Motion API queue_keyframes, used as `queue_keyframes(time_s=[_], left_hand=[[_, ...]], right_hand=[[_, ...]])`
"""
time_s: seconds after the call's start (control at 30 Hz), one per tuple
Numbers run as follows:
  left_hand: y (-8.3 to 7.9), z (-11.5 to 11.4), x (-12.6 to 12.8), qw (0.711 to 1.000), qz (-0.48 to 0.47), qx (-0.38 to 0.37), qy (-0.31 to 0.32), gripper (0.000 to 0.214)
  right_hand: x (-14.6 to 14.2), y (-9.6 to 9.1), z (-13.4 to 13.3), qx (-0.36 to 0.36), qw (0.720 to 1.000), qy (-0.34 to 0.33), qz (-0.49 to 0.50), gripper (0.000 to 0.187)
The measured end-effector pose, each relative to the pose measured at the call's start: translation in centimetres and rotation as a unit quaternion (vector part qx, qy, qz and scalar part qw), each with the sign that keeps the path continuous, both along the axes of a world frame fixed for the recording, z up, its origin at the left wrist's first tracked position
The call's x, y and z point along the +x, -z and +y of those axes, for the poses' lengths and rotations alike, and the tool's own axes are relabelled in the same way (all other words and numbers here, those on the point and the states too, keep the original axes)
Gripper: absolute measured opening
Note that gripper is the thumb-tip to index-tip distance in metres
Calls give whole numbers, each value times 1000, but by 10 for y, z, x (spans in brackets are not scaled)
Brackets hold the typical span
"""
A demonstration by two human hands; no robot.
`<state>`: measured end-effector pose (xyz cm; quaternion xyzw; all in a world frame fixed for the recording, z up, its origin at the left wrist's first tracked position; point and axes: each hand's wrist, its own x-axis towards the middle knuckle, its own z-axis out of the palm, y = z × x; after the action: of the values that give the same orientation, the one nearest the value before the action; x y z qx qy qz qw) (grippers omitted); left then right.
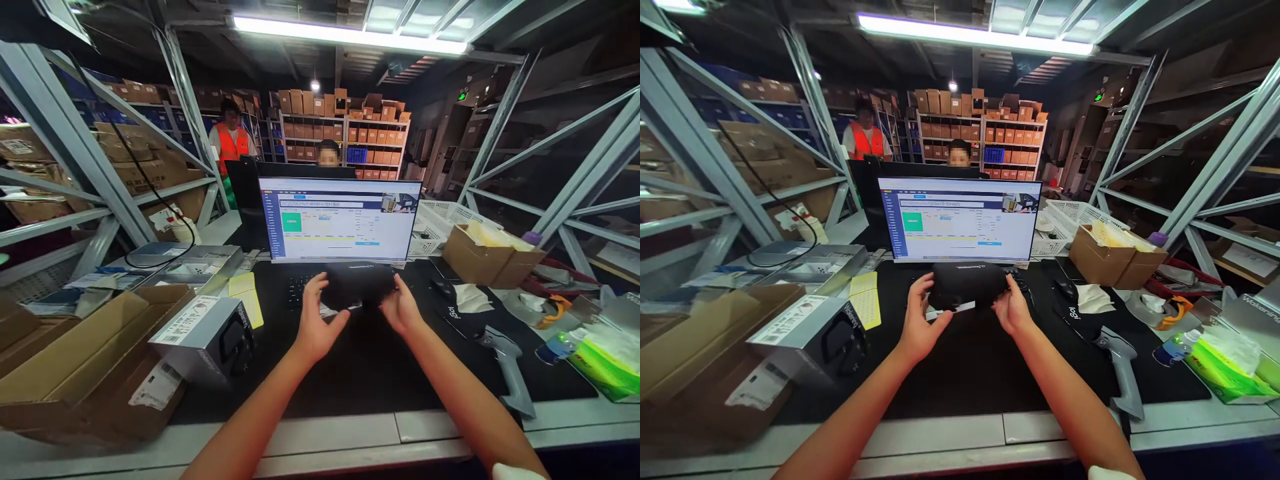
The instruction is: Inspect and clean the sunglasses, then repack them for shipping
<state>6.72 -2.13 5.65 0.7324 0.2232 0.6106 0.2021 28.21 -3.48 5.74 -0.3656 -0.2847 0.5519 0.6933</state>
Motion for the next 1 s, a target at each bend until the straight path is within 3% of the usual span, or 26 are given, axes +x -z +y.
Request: queue_keyframes(time_s=[0.07, 0.13, 0.27, 0.37, 0.5, 0.57, 0.77, 1.0], left_hand=[[17, 17, -5, 992, -52, -118, -4, 65], [33, 33, -11, 969, -114, -218, -5, 62], [57, 57, -22, 928, -177, -328, -1, 61], [66, 62, -25, 929, -152, -338, 5, 56], [70, 61, -18, 934, -129, -333, 8, 61], [71, 63, -13, 932, -130, -337, 3, 66], [62, 60, -7, 910, -141, -389, -6, 76], [61, 49, -7, 914, -116, -387, -39, 70]], right_hand=[[-6, -3, 17, 29, 998, 57, 0, 33], [-14, -3, 30, 35, 997, 66, -10, 33], [-21, 5, 47, 13, 997, 62, -35, 49], [-17, 14, 54, -4, 994, 82, -73, 68], [-10, 26, 58, 7, 953, 84, -290, 57], [-10, 28, 57, 3, 935, 71, -348, 62], [-9, 23, 49, -45, 902, 59, -426, 59], [3, 24, 51, -84, 893, 20, -441, 52]])
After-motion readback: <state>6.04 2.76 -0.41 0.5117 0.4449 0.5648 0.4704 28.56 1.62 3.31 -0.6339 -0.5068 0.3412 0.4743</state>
